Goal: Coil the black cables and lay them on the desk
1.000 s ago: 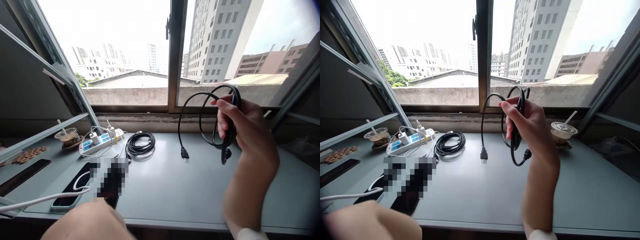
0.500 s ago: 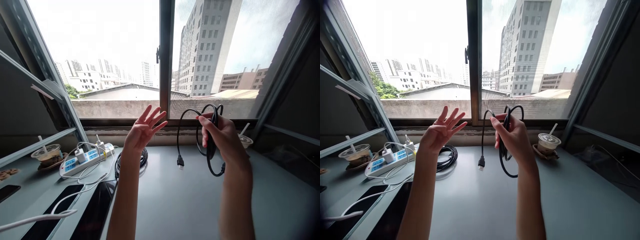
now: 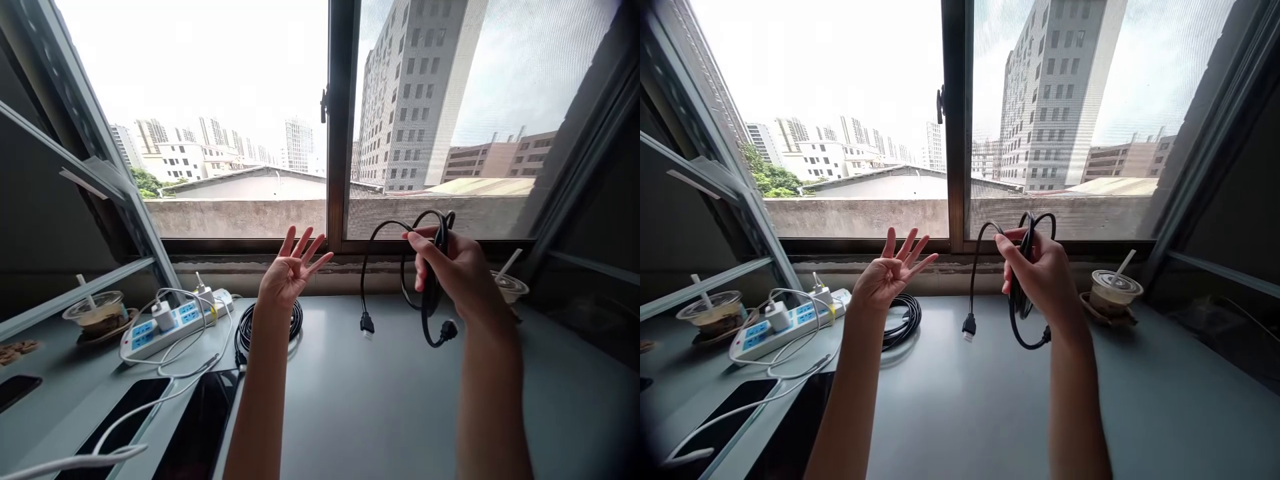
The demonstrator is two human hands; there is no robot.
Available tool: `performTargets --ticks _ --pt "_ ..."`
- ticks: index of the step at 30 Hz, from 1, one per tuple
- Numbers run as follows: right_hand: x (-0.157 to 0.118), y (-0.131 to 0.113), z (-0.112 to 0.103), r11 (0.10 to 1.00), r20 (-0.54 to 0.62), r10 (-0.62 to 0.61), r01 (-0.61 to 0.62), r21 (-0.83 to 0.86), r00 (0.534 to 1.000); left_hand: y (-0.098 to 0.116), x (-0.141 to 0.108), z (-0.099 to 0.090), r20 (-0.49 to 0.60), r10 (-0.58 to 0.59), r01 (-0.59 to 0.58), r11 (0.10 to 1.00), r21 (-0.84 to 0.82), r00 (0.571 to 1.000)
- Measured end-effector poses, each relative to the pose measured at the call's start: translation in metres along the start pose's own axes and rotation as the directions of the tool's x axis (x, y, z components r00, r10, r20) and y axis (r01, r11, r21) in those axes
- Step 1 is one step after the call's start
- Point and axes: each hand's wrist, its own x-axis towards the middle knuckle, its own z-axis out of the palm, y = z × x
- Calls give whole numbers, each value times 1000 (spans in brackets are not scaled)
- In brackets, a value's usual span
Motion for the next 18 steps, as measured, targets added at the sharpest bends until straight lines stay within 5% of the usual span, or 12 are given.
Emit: performTargets --ticks 9,16,18 --pt "3 5 7 1000 47 8 -8 -4 999 3 -6 -2 36 -4 6 999 -54 999" --pt "9 16 17 993 214 77 -57 -100 974 -4 -10 7 173 24 -54 984 172 985" --pt "9 17 18 992 274 91 -63 -110 957 -7 -12 11 210 46 -118 931 345 977"
